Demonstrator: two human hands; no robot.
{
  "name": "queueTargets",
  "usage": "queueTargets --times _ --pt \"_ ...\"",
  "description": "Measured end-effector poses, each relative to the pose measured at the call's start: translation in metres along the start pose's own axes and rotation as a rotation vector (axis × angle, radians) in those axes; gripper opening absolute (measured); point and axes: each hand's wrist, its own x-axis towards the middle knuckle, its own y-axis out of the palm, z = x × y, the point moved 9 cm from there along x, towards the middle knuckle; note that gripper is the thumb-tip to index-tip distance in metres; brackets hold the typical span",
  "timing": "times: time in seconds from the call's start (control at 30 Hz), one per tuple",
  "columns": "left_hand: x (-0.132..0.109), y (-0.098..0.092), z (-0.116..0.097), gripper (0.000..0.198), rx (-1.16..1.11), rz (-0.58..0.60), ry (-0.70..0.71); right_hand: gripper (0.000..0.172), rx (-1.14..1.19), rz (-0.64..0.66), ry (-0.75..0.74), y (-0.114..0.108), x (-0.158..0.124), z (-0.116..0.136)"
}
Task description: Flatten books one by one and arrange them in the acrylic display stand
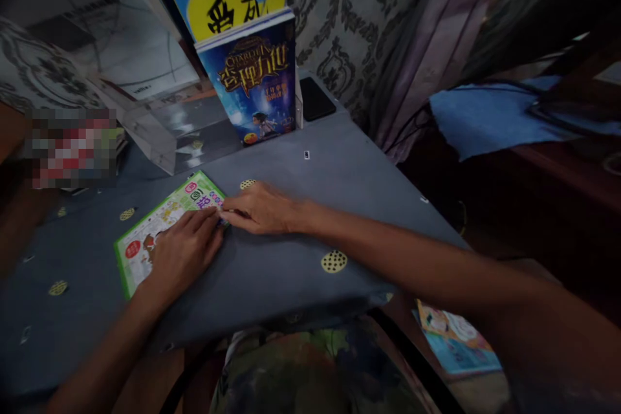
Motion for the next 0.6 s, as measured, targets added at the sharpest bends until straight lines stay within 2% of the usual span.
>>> queueTargets --times 0.1,0.17,0.3,0.37,0.47,0.6 --pt "-0.001 0.004 0.017 0.026 -0.064 0.086 -0.039 0.031 -0.164 0.045 -0.077 0.003 0.000 0.011" --pt "-0.007 0.007 0.041 0.029 -0.058 0.163 -0.117 0.030 -0.271 0.099 -0.095 0.005 0.001 0.017" --pt "-0.031 0.011 0.103 0.042 0.020 0.306 -0.347 0.032 -0.397 0.188 -0.012 0.011 0.004 0.024" --pt "-0.045 0.013 0.121 0.047 -0.005 0.381 -0.430 0.031 -0.419 0.206 0.053 0.013 0.004 0.024" --pt "-0.059 0.009 0.126 0.048 0.038 0.448 -0.505 0.031 -0.406 0.213 0.117 0.016 0.004 0.018" --pt "-0.065 0.001 0.116 0.045 0.168 0.529 -0.592 0.025 -0.314 0.185 0.134 0.021 0.011 -0.002"
